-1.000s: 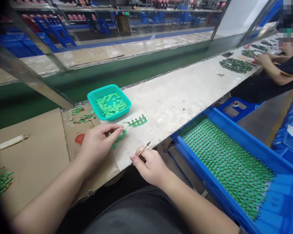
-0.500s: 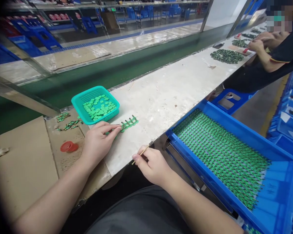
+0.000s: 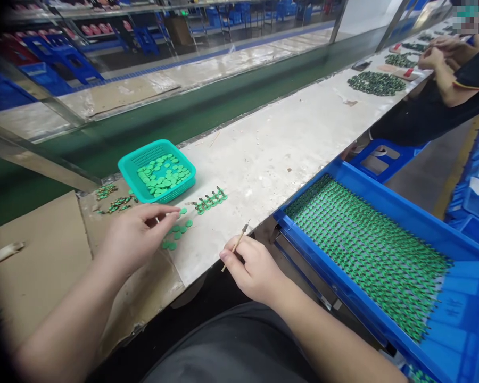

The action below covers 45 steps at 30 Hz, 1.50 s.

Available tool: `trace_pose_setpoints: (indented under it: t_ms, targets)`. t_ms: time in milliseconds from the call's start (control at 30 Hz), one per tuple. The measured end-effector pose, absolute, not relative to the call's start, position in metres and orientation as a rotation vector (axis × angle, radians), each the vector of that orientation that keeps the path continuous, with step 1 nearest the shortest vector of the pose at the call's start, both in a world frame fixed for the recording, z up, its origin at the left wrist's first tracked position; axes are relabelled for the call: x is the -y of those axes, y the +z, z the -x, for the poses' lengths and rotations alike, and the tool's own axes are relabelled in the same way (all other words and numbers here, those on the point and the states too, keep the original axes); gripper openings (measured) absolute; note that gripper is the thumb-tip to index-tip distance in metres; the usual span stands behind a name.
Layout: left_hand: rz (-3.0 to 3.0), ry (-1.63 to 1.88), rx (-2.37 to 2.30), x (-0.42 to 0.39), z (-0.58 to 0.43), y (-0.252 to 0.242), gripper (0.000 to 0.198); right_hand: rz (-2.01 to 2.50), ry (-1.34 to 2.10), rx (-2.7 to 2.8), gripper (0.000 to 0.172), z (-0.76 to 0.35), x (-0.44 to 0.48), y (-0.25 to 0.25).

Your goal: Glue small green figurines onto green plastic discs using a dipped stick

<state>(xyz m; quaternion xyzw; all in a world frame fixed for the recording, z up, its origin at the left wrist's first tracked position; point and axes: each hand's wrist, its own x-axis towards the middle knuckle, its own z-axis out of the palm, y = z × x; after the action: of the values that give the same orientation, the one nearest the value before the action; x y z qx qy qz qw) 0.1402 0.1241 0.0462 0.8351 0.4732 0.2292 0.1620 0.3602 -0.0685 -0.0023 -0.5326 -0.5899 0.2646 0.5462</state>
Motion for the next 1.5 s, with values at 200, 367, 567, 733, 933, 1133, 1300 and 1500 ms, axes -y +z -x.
trace_pose_setpoints:
  t_ms: [200,367,567,733,933,1133,1300,1500]
  targets:
    - [-2.470,0.402,-1.343,-0.121,-0.141,0.043,0.022,1.266,0.626,1.436,0.025,-0.359,0.074,0.019]
    - [-2.427,0.368,-1.325,-0.122,-0.158,0.045,0.011,1.289,0.623,1.464,0.020,-0.353,0.082,0.034]
    - [-2.269,0.381,-1.283,-0.095,-0.112,0.062,0.019,1.388,0.661,1.588,0.028,-0.346,0.092,0.050]
    - [-2.141,0.455,-1.423,-0.046,-0.032,0.054,0.044,1.381,0.820,1.644,0.037,-0.328,0.096,0.051]
    - [-2.174,0.664,-1.587,-0.022,0.001,0.025,0.032,1.279,1.085,1.529,0.081,-0.293,0.083,0.046]
    - [-2.473,0.877,-1.340,0.002,0.013,0.012,0.026,1.096,1.154,1.443,0.025,-0.278,0.065,0.059]
    - [-2.799,0.904,-1.153,0.012,0.021,0.001,0.029,1.159,0.880,1.444,0.013,-0.267,0.033,0.062]
    - [-2.765,0.999,-1.127,0.010,0.019,-0.006,0.035,1.190,0.619,1.519,0.031,-0.245,-0.037,0.054]
